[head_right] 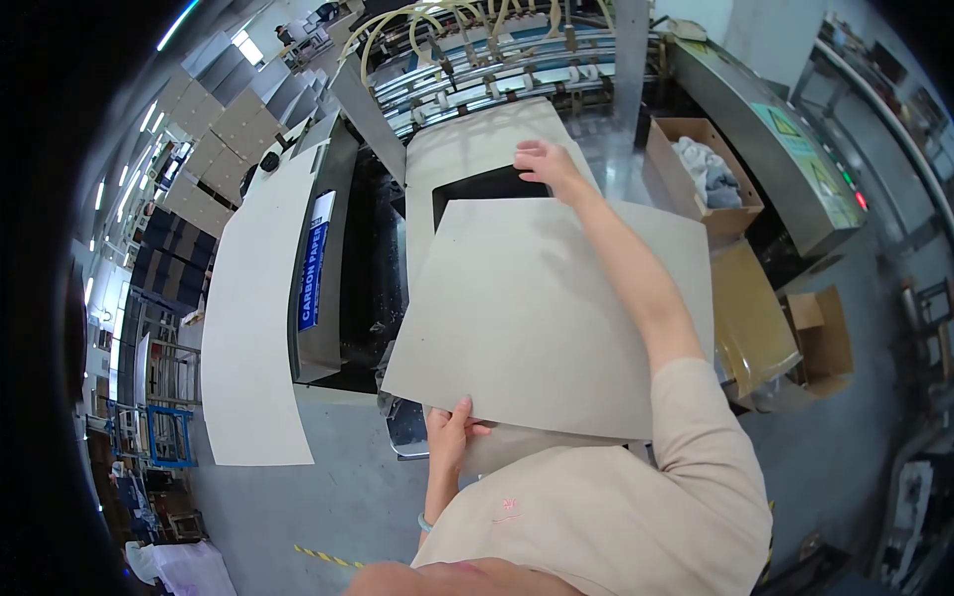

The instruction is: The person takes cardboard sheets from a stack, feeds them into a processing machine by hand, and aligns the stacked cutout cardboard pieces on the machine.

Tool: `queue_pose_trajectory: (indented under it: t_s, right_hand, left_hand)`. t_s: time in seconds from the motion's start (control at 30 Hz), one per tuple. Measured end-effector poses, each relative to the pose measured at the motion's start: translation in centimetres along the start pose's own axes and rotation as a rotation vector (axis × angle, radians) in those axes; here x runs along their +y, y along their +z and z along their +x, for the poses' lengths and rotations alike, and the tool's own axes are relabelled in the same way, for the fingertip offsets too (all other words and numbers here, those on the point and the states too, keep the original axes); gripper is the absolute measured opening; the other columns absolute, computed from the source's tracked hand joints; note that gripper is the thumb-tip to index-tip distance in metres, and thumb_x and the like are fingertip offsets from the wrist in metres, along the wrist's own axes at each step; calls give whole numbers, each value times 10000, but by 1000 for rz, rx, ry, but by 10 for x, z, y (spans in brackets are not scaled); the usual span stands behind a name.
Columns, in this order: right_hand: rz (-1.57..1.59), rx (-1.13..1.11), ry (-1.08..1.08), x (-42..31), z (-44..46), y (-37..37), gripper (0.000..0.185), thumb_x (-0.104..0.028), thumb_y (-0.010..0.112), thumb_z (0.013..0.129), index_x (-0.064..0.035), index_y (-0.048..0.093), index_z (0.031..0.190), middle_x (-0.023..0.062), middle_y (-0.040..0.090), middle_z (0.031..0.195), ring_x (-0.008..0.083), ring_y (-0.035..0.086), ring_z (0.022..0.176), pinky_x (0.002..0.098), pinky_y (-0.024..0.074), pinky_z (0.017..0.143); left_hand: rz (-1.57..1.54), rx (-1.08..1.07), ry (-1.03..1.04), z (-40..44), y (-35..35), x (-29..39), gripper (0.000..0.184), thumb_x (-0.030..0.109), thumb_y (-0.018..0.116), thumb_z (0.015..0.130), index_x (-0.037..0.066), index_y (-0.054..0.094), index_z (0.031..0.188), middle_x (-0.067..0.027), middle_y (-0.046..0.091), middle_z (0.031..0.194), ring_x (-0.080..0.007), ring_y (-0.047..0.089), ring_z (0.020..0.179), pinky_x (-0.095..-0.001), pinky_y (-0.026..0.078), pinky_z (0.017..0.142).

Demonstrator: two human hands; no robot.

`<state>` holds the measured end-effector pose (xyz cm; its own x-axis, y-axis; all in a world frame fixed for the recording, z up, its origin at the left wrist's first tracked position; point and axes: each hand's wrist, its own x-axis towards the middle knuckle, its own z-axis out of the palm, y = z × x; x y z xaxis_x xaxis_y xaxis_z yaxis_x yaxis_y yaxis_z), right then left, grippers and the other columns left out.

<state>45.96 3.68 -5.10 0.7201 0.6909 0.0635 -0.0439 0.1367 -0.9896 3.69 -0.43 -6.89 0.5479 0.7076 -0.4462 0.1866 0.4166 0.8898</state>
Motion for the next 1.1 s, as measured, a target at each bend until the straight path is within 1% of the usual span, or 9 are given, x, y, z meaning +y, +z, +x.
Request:
queue_pose_trajectory:
  t_s: [0.3, 0.5, 0.67, 0.73, 0.9, 0.97, 1.0, 1.07, 1.1]
  right_hand:
    - [-284, -362, 116, -57, -142, -48, 248, -84, 630, 836, -19, 608, 1074, 46, 660, 895, 115, 580, 744, 222, 464, 663]
    - [-300, -395, 89, -83, -215, -37, 260, -50, 624, 829, -5, 615, 1084, 66, 651, 907, 114, 580, 786, 216, 471, 718]
    - [-246, -544, 146, -75, -259, -13, 238, -39, 612, 855, -29, 616, 1093, 47, 665, 900, 117, 588, 800, 226, 473, 741]
    - [-415, -727, 231, -71, -275, -9, 376, -60, 618, 861, -49, 553, 1232, 77, 639, 1086, 145, 605, 890, 247, 485, 767]
    - [-253, -740, 297, -44, -310, -7, 551, -85, 620, 869, -61, 410, 1378, 110, 521, 1310, 194, 599, 1021, 271, 494, 792]
    - [13, -548, 439, -30, -307, -3, 667, -122, 622, 881, -87, 280, 1454, 137, 396, 1428, 244, 571, 1113, 299, 507, 807]
    - [15, -547, 443, -24, -300, 0, 667, -122, 622, 881, -87, 280, 1454, 137, 396, 1428, 244, 571, 1113, 299, 507, 807]
    - [319, -218, 414, -17, -277, 1, 652, -159, 607, 900, -55, 272, 1450, 165, 433, 1394, 266, 583, 1089, 307, 520, 789]
    - [388, -170, 374, -14, -264, -2, 598, -175, 600, 908, -33, 315, 1413, 180, 446, 1378, 266, 592, 1073, 307, 526, 771]
  left_hand:
    - [-8, 21, 117, 4, -5, 12, 204, 105, 522, 931, -90, 551, 984, -73, 545, 717, -118, 525, 485, -221, 503, 442]
    - [-204, 89, 181, 78, 6, 47, 222, 112, 522, 936, -61, 496, 1072, -51, 521, 724, -98, 536, 525, -213, 501, 455]
    - [-523, 20, 121, 152, 14, 31, 199, 105, 498, 957, -40, 463, 1089, -97, 571, 841, -140, 605, 656, -239, 544, 579]
    - [-639, -23, 90, 164, 23, 35, 197, 94, 481, 965, -38, 443, 1105, -119, 584, 899, -164, 633, 723, -256, 562, 638]
    - [-613, 83, 169, 148, 32, 62, 225, 59, 447, 972, -71, 388, 1146, -173, 569, 1016, -232, 654, 832, -324, 581, 760]
    - [-623, 60, 150, 158, 34, 55, 230, 55, 443, 971, -79, 379, 1147, -183, 564, 1030, -246, 654, 848, -337, 580, 777]
    - [-635, 38, 138, 168, 35, 51, 236, 50, 440, 970, -87, 370, 1149, -193, 558, 1044, -261, 654, 864, -351, 579, 793]
    - [-660, -4, 114, 180, 37, 47, 247, 41, 433, 969, -104, 351, 1152, -212, 548, 1071, -290, 655, 895, -378, 577, 827]
    - [-660, -2, 112, 180, 40, 50, 247, 41, 433, 969, -104, 351, 1152, -212, 548, 1071, -290, 655, 895, -378, 577, 827]
